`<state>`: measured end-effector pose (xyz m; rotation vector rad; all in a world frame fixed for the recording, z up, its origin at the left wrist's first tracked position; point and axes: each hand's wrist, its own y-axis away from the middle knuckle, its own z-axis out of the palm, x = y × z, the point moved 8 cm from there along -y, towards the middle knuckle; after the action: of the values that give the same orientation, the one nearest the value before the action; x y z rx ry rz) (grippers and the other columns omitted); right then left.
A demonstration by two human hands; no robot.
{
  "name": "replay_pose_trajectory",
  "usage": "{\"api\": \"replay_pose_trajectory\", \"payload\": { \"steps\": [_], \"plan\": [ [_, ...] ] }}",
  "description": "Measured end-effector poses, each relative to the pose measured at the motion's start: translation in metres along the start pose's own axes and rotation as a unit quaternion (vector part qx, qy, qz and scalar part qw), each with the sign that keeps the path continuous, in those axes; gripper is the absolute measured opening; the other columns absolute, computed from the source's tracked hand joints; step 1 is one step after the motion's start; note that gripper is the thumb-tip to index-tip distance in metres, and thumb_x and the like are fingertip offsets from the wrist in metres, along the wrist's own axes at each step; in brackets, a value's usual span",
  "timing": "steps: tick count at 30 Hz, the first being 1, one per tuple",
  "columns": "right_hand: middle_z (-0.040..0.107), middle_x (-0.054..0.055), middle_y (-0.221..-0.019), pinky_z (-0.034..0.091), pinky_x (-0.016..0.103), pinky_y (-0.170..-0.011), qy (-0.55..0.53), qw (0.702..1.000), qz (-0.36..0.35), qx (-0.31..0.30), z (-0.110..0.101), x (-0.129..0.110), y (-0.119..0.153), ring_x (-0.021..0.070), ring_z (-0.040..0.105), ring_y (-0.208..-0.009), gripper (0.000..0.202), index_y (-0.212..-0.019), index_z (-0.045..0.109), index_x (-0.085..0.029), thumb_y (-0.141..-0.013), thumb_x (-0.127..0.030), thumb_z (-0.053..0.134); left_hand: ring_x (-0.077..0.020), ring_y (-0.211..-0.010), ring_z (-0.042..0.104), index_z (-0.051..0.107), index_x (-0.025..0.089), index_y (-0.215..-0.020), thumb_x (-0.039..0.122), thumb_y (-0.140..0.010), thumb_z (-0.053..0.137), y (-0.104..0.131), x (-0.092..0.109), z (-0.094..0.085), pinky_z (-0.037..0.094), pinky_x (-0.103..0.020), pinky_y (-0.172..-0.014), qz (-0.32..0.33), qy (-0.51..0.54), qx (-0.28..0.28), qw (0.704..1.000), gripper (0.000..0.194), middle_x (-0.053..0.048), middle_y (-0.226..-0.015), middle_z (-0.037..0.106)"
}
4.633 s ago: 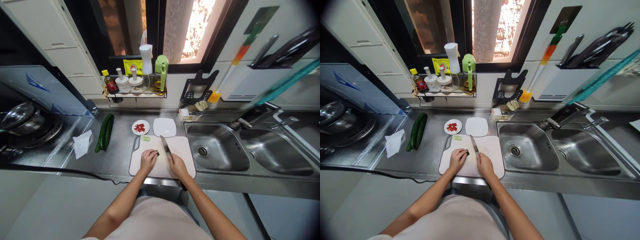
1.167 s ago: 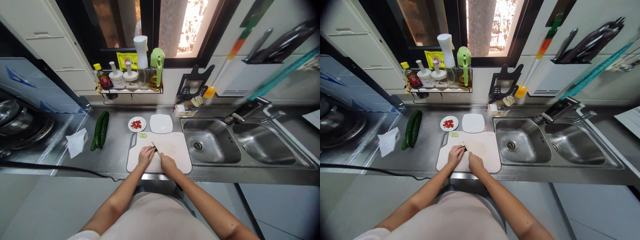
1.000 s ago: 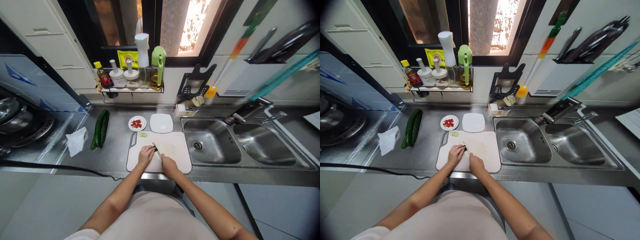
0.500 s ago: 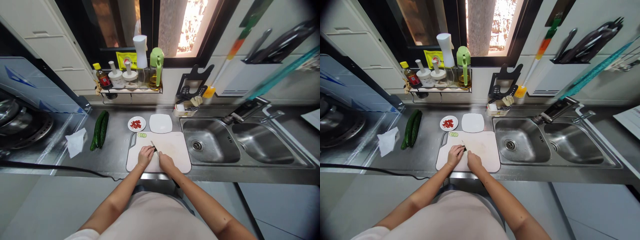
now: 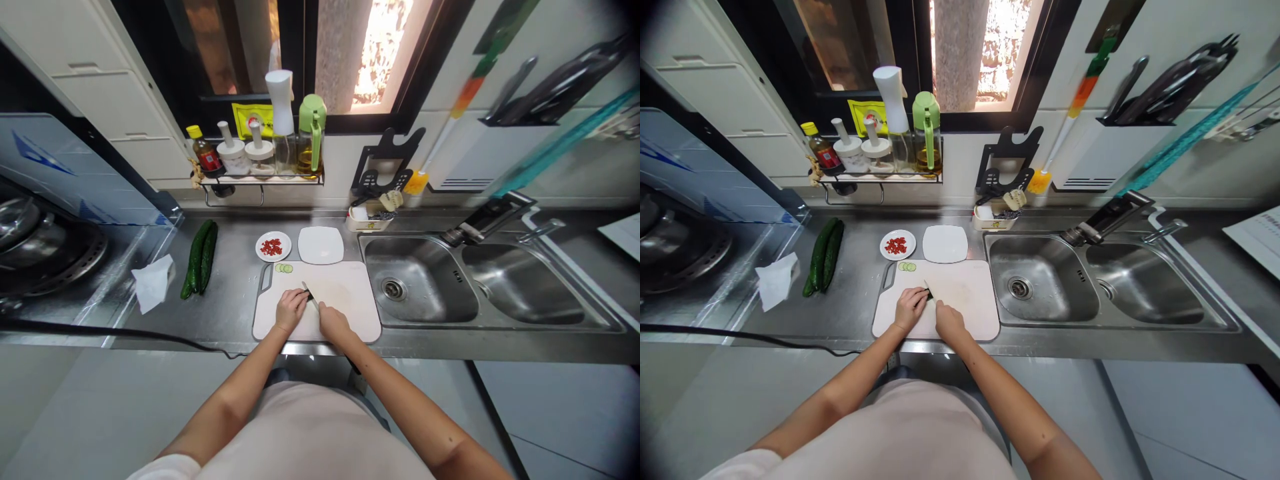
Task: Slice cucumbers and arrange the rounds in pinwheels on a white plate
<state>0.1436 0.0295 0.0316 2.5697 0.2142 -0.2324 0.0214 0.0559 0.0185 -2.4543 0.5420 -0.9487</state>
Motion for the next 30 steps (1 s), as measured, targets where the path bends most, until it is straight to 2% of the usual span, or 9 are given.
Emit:
{"api": "replay_pose_trajectory", "payload": {
  "steps": [7, 11, 15, 30],
  "plan": [
    [0.066, 0.017, -0.098, 0.043, 0.031, -0.072, 0.009, 1.0, 0.007, -0.007, 0.008, 0.006, 0.018, 0.0244, 0.065, -0.094, 0.032, -0.113, 0.044, -0.012, -0.083, -0.003, 0.037, -0.0178, -0.093, 0.058, 0.068, 0.023, -0.103, 0.023, -0.089, 0.051, 0.0, -0.001, 0.001, 0.051, -0.036, -0.084, -0.007, -0.006, -0.007, 1.0, 0.022, -0.006, -0.101, 0.066],
    [0.066, 0.017, -0.098, 0.044, 0.031, -0.072, 0.009, 1.0, 0.013, -0.012, 0.008, 0.006, 0.02, 0.0252, 0.064, -0.095, 0.032, -0.113, 0.044, -0.012, -0.084, -0.003, 0.035, -0.0174, -0.093, 0.057, 0.067, 0.022, -0.103, 0.023, -0.089, 0.051, 0.0, 0.0, 0.001, 0.051, -0.035, -0.085, -0.007, -0.005, -0.007, 1.0, 0.022, -0.006, -0.101, 0.066],
    [0.066, 0.017, -0.099, 0.044, 0.031, -0.072, 0.007, 1.0, 0.017, -0.021, 0.006, 0.005, 0.012, 0.0244, 0.064, -0.094, 0.032, -0.113, 0.044, -0.012, -0.083, -0.004, 0.038, -0.0178, -0.093, 0.058, 0.068, 0.022, -0.103, 0.023, -0.089, 0.051, -0.001, 0.001, 0.0, 0.051, -0.036, -0.084, -0.009, -0.005, -0.008, 1.0, 0.022, -0.006, -0.101, 0.066],
    [0.066, 0.016, -0.102, 0.043, 0.028, -0.077, -0.015, 1.0, -0.012, 0.025, -0.01, -0.011, -0.025, 0.0201, 0.063, -0.099, 0.035, -0.12, 0.042, -0.012, -0.086, -0.005, 0.036, -0.0175, -0.093, 0.058, 0.067, 0.023, -0.104, 0.022, -0.088, 0.052, -0.001, -0.001, 0.001, 0.051, -0.035, -0.084, -0.01, -0.002, -0.008, 1.0, 0.022, -0.006, -0.101, 0.066]
  ]
}}
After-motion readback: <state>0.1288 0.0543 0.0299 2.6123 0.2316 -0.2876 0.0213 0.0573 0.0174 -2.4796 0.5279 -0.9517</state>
